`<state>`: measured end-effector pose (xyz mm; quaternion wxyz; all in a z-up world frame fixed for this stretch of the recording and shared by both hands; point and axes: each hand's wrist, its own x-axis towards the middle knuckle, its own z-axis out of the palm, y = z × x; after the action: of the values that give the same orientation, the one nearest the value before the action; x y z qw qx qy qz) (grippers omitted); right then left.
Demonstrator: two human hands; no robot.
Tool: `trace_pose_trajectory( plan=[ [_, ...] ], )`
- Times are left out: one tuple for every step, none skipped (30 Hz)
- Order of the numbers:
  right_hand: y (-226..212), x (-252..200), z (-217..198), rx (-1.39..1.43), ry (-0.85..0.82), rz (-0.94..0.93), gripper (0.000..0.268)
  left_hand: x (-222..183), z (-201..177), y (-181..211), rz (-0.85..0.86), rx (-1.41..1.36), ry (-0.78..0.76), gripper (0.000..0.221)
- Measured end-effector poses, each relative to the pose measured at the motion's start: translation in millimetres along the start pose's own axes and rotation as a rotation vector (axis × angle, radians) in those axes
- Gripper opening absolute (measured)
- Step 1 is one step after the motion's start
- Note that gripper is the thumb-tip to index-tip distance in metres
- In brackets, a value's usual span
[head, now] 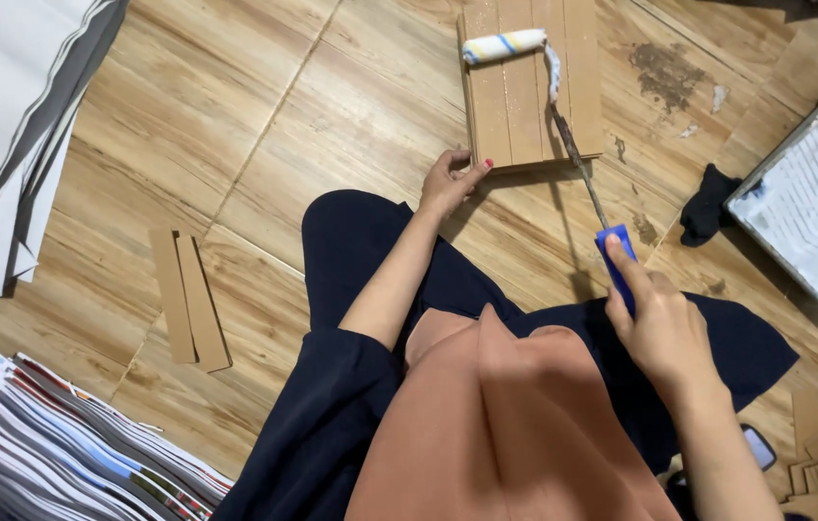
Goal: Applying glue to cardboard strips using a roller and assembling them onto a base sheet.
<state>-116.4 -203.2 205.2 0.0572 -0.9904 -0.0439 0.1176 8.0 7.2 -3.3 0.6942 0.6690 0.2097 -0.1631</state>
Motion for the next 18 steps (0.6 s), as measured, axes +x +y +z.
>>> trace_pose_trajectory(
  plan=[
    [-6.8, 7.2, -3.4, 0.000, 0.000, 0.006, 0.054, 2.0, 0.6, -2.8, -0.001, 0.001, -0.006, 0.069],
    [-13.5, 13.7, -6.9, 0.010, 0.018, -0.029, 0.053, 3.3, 1.3, -5.8, 0.010, -0.004, -0.005, 0.070],
    [-20.2, 21.2, -10.8, 0.019, 0.037, -0.069, 0.051, 4.9, 1.4, -7.9, 0.023, -0.013, 0.001, 0.071],
    [-14.4, 29.9, -3.6, 0.017, 0.039, -0.067, 0.051, 18.0, 4.6, -22.1, 0.025, -0.013, -0.002, 0.071],
    [-9.5, 38.1, 4.5, -0.008, 0.002, -0.039, 0.052, 29.9, 6.0, -37.6, 0.025, -0.014, 0.007, 0.065],
    [-4.8, 46.5, 12.6, -0.033, -0.036, -0.011, 0.052, 42.0, 7.1, -53.0, 0.025, -0.015, 0.015, 0.059],
    [-7.5, 37.3, 9.3, -0.031, -0.036, -0.012, 0.052, 40.0, 5.4, -53.0, 0.025, -0.013, 0.017, 0.059],
    [-10.3, 28.7, 6.3, -0.021, -0.045, -0.001, 0.052, 38.6, 3.5, -53.1, 0.032, -0.029, 0.004, 0.061],
    [-12.0, 19.4, 2.9, -0.015, -0.059, 0.011, 0.051, 36.0, 3.7, -55.3, 0.033, -0.050, -0.009, 0.063],
    [-7.2, 0.3, 5.0, -0.018, -0.064, 0.010, 0.051, 18.7, -0.1, -28.8, 0.028, -0.053, -0.009, 0.063],
    [-2.1, -19.6, 7.0, -0.056, -0.025, -0.009, 0.054, 0.9, -3.7, -3.4, -0.096, -0.157, -0.029, 0.057],
    [3.3, -39.2, 8.8, -0.094, 0.015, -0.029, 0.057, -16.0, -7.0, 22.3, -0.220, -0.260, -0.051, 0.058],
    [4.5, -58.2, 3.9, -0.094, 0.006, -0.025, 0.057, -14.0, -7.2, 18.5, -0.229, -0.259, -0.052, 0.058],
    [5.9, -77.2, -1.6, -0.102, -0.060, 0.036, 0.059, -12.0, -7.0, 14.9, -0.234, -0.287, -0.038, 0.071],
    [7.0, -95.3, -7.2, -0.110, -0.122, 0.097, 0.062, -9.1, -7.2, 12.6, -0.235, -0.313, -0.024, 0.085],
    [13.0, -104.3, -5.3, -0.108, -0.128, 0.101, 0.062, -10.0, -8.1, 14.1, -0.242, -0.310, -0.025, 0.085],
    [19.0, -113.7, -3.6, -0.154, -0.128, 0.096, 0.063, -10.6, -8.2, 16.2, -0.243, -0.355, 0.047, 0.089],
    [24.9, -123.4, -2.1, -0.201, -0.128, 0.092, 0.064, -11.4, -8.4, 18.4, -0.243, -0.399, 0.120, 0.094]
  ],
)
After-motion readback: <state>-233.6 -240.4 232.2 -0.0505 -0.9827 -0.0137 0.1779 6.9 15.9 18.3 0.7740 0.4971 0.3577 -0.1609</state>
